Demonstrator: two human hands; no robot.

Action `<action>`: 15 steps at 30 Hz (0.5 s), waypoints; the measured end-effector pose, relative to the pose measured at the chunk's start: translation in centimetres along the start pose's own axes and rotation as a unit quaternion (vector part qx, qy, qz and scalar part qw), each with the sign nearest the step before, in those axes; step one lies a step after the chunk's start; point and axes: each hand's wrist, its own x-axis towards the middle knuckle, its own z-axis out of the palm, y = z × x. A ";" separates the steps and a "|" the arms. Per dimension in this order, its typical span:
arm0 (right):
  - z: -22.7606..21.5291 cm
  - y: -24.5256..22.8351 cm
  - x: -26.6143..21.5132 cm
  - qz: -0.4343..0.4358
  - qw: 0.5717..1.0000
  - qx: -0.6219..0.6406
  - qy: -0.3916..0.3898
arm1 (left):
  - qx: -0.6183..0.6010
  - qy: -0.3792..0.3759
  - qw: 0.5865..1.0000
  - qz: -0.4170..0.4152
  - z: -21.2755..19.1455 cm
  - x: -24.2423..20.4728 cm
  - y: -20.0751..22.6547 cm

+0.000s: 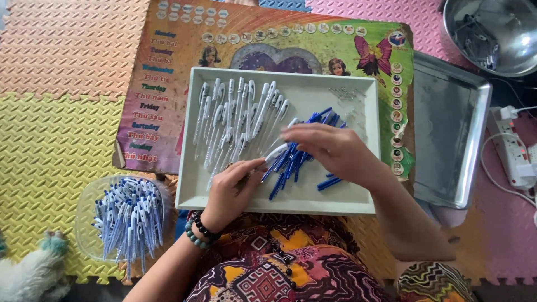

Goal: Assembling ballpoint pens by inserting refills or caps into the pen barrels.

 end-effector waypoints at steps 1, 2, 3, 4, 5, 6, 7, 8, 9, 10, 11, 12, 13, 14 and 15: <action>-0.9 0.8 -0.5 0.002 1.000 -0.001 0.000 | -0.002 -0.001 1.000 -0.001 0.1 -0.2 -0.1; -1.7 1.6 -1.0 0.020 0.998 -0.050 0.027 | -0.019 0.004 1.000 -0.015 0.1 -0.4 -0.2; -2.6 2.4 -1.4 0.036 0.993 -0.098 0.053 | -0.034 0.010 0.999 -0.029 0.1 -0.5 -0.3; -3.2 3.4 -2.4 0.036 0.993 -0.099 0.051 | -0.036 0.011 0.999 -0.030 0.2 -0.6 -0.3; -3.7 4.5 -3.3 0.031 0.979 -0.200 0.017 | -0.048 0.016 0.998 -0.036 0.3 -0.6 -0.3; -4.3 5.5 -4.3 0.025 0.954 -0.300 -0.017 | -0.061 0.021 0.997 -0.043 0.4 -0.7 -0.3; -3.8 6.2 -5.0 0.025 0.954 -0.300 -0.017 | -0.061 0.021 0.997 -0.043 0.4 -0.7 -0.2; -3.4 6.8 -5.8 0.012 0.943 -0.329 -0.047 | -0.058 0.020 0.997 -0.044 0.5 -0.6 -0.1; -3.0 7.5 -6.5 -0.002 0.931 -0.358 -0.075 | -0.055 0.019 0.997 -0.043 0.5 -0.5 -0.1; -2.6 8.2 -6.9 -0.001 0.931 -0.359 -0.075 | -0.055 0.018 0.997 -0.043 0.4 -0.4 0.0; -2.1 8.8 -7.4 -0.011 0.916 -0.397 -0.064 | -0.047 0.012 0.998 -0.046 0.3 -0.3 0.1; -1.6 9.4 -8.0 -0.020 0.899 -0.435 -0.053 | -0.039 0.006 0.998 -0.048 0.2 -0.3 0.3; -1.5 10.2 -8.5 -0.018 0.899 -0.436 -0.050 | -0.039 0.003 0.998 -0.047 0.1 -0.3 0.2; -1.4 11.1 -8.9 -0.020 0.894 -0.445 -0.044 | -0.028 -0.002 0.998 -0.049 0.0 -0.3 0.2; -1.3 11.9 -9.4 -0.023 0.889 -0.455 -0.036 | -0.018 -0.007 0.999 -0.049 0.0 -0.2 0.1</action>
